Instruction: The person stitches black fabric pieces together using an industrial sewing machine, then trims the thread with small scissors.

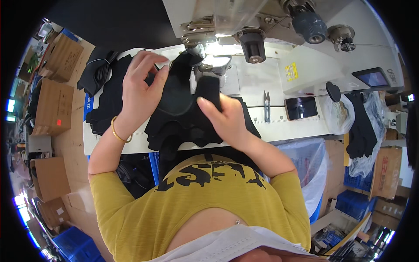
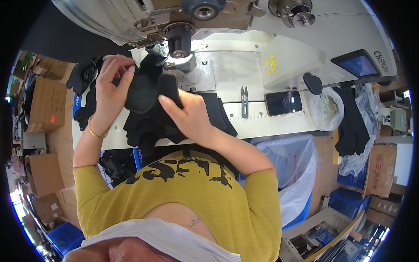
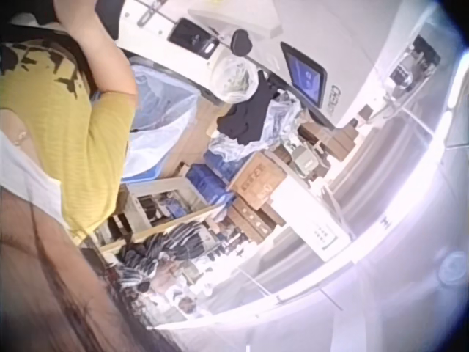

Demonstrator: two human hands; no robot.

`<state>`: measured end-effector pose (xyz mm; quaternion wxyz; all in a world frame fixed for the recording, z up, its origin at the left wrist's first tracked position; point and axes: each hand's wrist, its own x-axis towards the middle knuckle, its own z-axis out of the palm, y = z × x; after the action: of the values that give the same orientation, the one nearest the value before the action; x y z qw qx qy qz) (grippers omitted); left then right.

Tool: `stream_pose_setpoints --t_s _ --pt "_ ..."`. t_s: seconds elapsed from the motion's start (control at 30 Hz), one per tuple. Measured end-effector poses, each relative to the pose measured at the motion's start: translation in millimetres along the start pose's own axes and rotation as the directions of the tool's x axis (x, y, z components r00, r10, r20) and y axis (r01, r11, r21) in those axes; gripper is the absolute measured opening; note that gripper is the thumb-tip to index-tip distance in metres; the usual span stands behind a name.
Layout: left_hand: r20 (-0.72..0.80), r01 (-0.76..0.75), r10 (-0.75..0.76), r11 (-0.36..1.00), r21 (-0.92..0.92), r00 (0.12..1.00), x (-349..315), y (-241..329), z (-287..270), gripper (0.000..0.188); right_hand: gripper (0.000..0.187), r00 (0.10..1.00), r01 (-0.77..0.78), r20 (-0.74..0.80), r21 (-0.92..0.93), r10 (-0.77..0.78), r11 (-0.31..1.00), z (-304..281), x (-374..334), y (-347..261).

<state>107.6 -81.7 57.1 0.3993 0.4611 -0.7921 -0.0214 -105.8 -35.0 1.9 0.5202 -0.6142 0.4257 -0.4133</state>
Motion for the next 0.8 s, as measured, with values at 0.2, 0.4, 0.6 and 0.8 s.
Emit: stream_pose_setpoints --t_s 0.2,0.4,0.6,0.8 --pt "0.531 0.507 -0.248 0.753 -0.421 0.81 35.6 2.6 14.2 0.019 0.017 0.994 -0.108 0.087 0.629 0.068 0.77 14.0 35.9 -4.2" --pt "0.499 0.602 -0.352 0.591 -0.538 0.792 44.6 -4.3 21.5 0.012 0.017 0.987 -0.159 0.09 0.696 0.135 0.7 15.9 46.6 -7.7" --pt "0.47 0.577 -0.347 0.596 -0.558 0.812 45.6 -4.3 24.3 0.013 0.017 0.984 -0.175 0.102 0.721 0.147 0.67 14.8 48.2 -7.1" --pt "0.448 0.561 -0.346 0.606 -0.564 0.824 44.7 -4.1 25.1 0.017 0.018 0.985 -0.161 0.08 0.721 0.15 0.674 16.3 46.9 -7.2"
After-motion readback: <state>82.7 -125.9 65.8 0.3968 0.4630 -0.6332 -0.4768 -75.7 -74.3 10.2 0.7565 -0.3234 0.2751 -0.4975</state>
